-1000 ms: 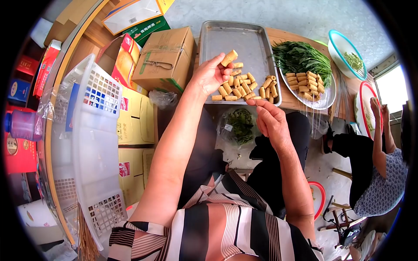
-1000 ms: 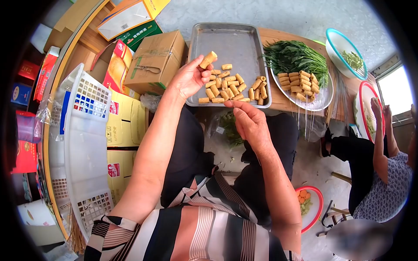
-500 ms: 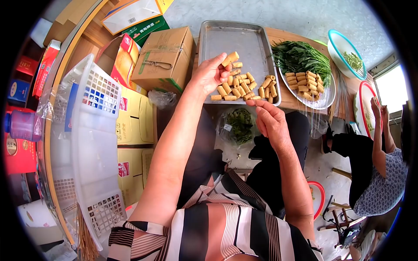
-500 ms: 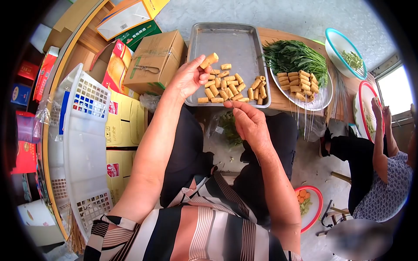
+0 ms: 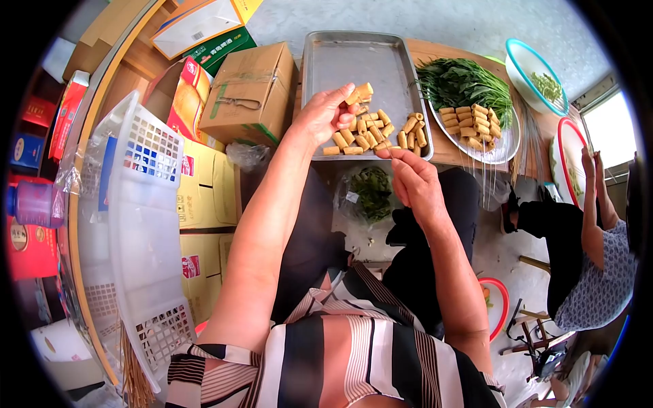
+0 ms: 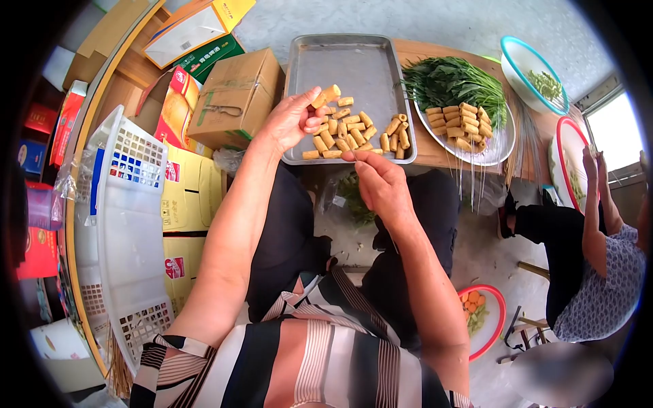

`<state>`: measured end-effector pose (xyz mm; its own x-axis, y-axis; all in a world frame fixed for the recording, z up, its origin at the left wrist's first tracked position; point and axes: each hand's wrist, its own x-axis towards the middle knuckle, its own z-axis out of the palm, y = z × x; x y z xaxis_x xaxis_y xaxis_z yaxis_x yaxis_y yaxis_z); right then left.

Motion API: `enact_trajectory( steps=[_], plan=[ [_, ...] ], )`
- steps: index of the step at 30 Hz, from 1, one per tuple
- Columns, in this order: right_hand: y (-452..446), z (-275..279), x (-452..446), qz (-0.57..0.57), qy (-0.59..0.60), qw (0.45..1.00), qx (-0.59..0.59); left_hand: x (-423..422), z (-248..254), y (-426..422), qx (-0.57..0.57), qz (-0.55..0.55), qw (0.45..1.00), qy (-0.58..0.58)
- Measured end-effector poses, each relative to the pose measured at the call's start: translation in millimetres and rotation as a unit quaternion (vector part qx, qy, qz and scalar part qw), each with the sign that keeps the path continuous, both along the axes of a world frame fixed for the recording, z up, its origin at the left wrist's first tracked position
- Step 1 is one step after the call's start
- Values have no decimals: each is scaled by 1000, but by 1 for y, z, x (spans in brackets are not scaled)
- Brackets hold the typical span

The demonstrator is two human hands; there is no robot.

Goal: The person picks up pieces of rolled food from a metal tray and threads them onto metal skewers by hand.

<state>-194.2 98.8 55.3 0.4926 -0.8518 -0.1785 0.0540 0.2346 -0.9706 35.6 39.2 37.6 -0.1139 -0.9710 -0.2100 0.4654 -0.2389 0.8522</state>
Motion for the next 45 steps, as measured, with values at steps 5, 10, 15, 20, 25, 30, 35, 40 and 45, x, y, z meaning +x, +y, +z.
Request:
enact_trajectory(
  steps=[5,10,15,20,25,30,35,40,45],
  plan=[
    [-6,-4,5,-13,-3,1000,-5,-8,-1,0,-12,-51,998,-38],
    [-14,-10,12,-34,-14,999,-17,-23,-3,1,-2,-91,994,-55],
    [-20,-14,11,-66,-42,997,8,-31,-11,0,-5,-129,987,-93],
    [-25,-15,1,-112,-79,990,32,-15,-24,-20,-7,-80,911,-405],
    [-25,-10,0,-105,-82,990,35,3,-56,-38,-90,-207,675,-702],
    [-22,-7,-5,-105,-77,990,45,24,-96,-49,-57,-303,618,-723],
    [-21,-7,-8,-95,-75,992,46,10,-76,-39,11,-281,630,-724],
    [-20,-10,-8,-85,-77,993,42,26,-105,-43,-30,-264,607,-749],
    [-18,-9,-7,-80,-40,995,34,28,-78,-49,81,-287,662,-688]
  ],
)
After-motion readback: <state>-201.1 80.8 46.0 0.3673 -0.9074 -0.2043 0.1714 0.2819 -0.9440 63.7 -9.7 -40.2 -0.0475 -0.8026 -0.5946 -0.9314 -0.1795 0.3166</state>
